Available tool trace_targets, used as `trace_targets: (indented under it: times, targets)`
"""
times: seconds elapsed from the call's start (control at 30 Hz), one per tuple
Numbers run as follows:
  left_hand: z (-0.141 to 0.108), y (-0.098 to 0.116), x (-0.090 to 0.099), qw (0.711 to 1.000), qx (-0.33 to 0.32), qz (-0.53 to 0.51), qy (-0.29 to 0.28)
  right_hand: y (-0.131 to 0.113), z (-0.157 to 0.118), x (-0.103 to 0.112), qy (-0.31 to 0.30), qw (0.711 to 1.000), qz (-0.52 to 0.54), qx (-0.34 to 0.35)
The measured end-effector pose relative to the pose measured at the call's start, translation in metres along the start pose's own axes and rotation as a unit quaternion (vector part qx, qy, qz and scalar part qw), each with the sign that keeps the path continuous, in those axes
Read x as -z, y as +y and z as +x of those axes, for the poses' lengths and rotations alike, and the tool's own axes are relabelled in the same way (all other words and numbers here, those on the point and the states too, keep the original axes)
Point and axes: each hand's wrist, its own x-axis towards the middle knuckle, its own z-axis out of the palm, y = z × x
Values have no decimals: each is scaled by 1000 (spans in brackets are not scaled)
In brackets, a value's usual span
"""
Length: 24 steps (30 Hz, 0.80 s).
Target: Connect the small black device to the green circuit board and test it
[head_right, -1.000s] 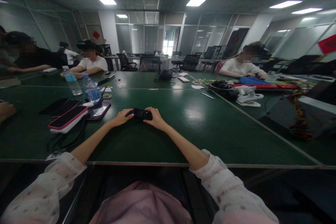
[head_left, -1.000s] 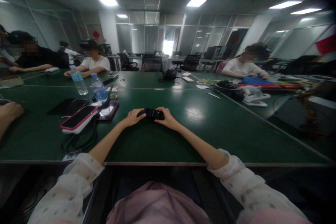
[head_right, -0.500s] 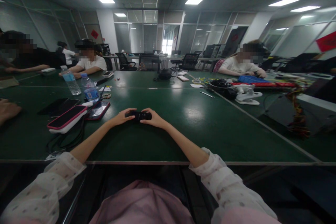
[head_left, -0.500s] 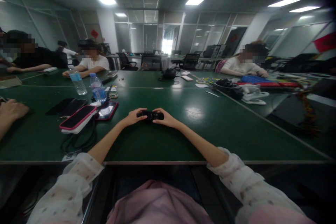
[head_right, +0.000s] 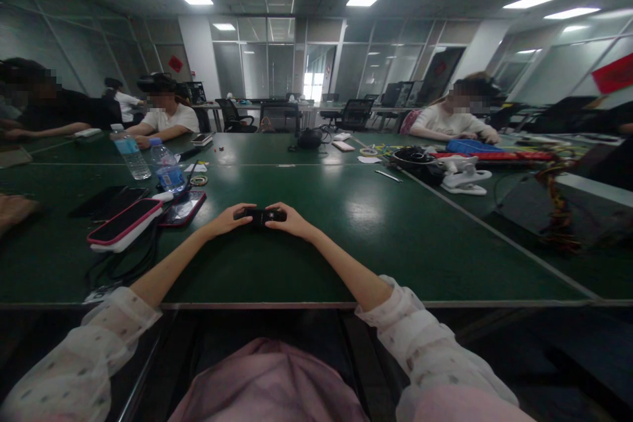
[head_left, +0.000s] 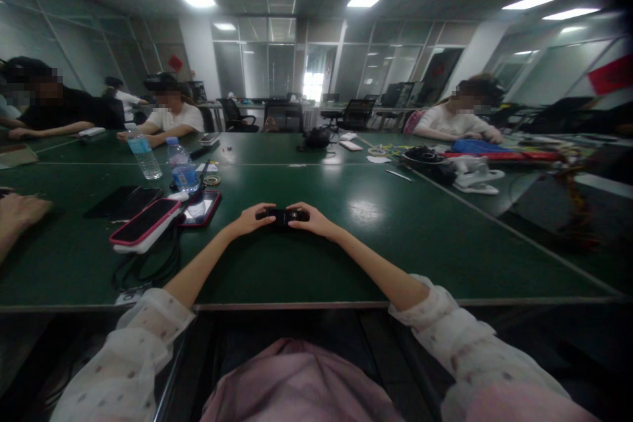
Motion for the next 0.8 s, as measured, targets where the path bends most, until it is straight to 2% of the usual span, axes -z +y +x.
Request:
trace_targets:
  times: [0.43,0.8]
  targets:
    - [2,0,0,999,2,-48,-14,2,0,1,-6,1000,13,-7]
    - [-1,1,0,1000,-1,-11,-19,7,2,2,6,1000,8,-5]
